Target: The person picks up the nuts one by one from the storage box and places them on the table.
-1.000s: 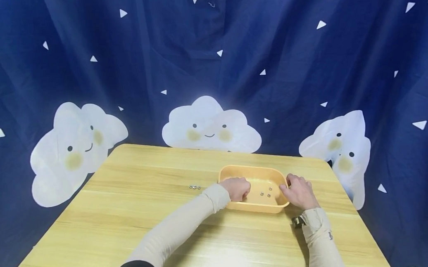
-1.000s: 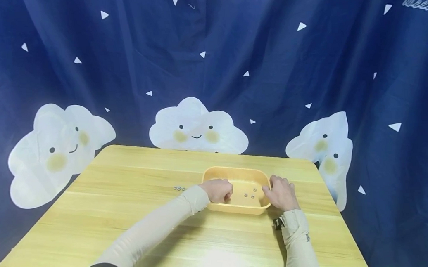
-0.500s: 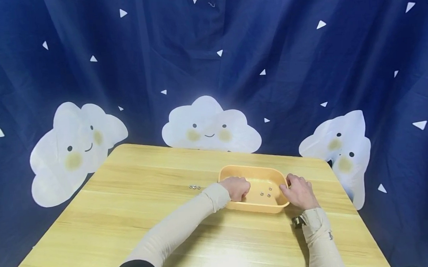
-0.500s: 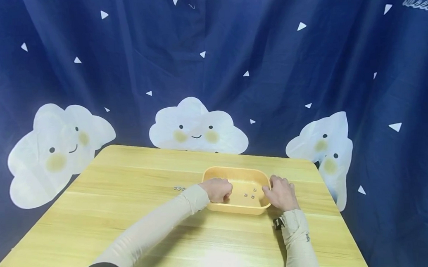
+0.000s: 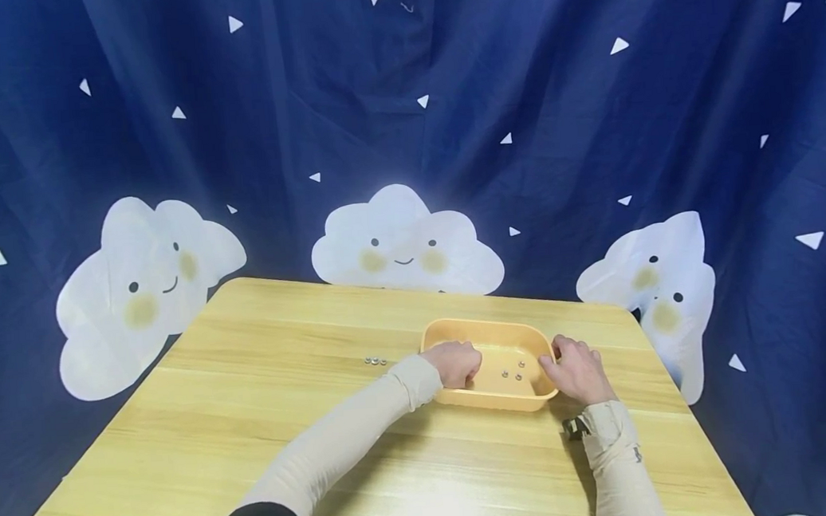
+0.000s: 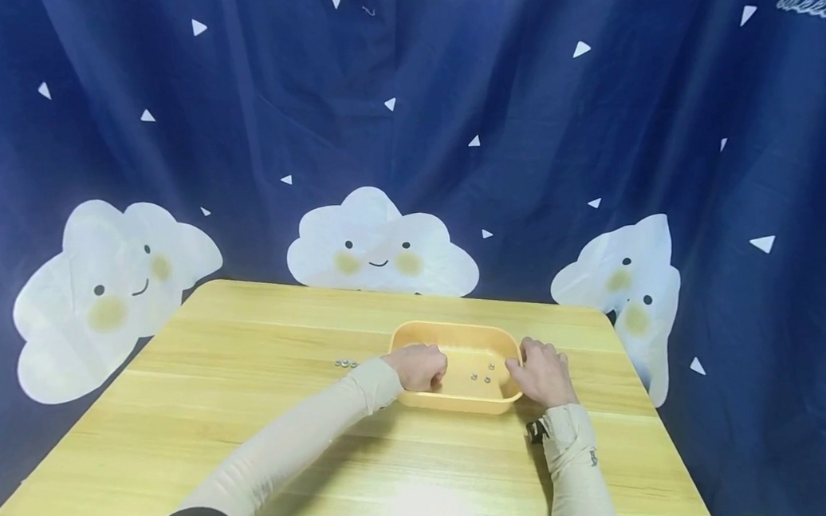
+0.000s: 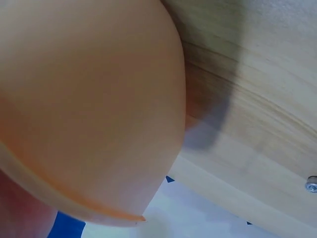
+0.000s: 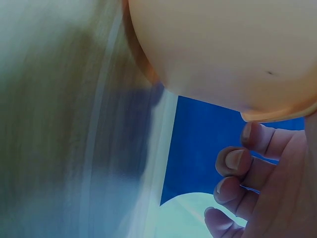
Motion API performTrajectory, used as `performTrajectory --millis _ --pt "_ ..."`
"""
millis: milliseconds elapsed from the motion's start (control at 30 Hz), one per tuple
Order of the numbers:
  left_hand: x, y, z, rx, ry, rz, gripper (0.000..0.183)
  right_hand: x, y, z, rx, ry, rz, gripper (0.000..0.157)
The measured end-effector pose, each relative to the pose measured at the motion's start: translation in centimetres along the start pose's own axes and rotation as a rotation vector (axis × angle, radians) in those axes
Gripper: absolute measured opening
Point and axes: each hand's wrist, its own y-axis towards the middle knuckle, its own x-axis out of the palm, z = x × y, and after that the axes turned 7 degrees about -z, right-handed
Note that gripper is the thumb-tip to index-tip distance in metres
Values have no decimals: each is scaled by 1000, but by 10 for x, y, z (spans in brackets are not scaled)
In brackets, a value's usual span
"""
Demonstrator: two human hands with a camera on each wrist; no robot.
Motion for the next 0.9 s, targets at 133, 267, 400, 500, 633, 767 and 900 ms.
performTrajectory --millis 133,267,400,500,633,767,900 --pt "0 1 -1 -3 -12 -2 53 0 0 0 -3 4 5 21" --pt "0 1 0 -24 -30 -25 55 0 0 0 -5 3 3 20" --pt "0 0 0 -29 -19 -21 53 1 0 0 -4 4 2 20" --pt "0 -1 -1 -18 -12 -2 50 0 0 0 -5 4 4 20" --pt "1 -2 -2 -4 -20 19 41 0 0 -1 -3 1 2 20" --pt "1 -3 -2 8 -33 27 31 0 0 0 0 3 -3 20" --pt "2 -2 -2 13 -26 22 24 2 1 1 -2 0 5 20"
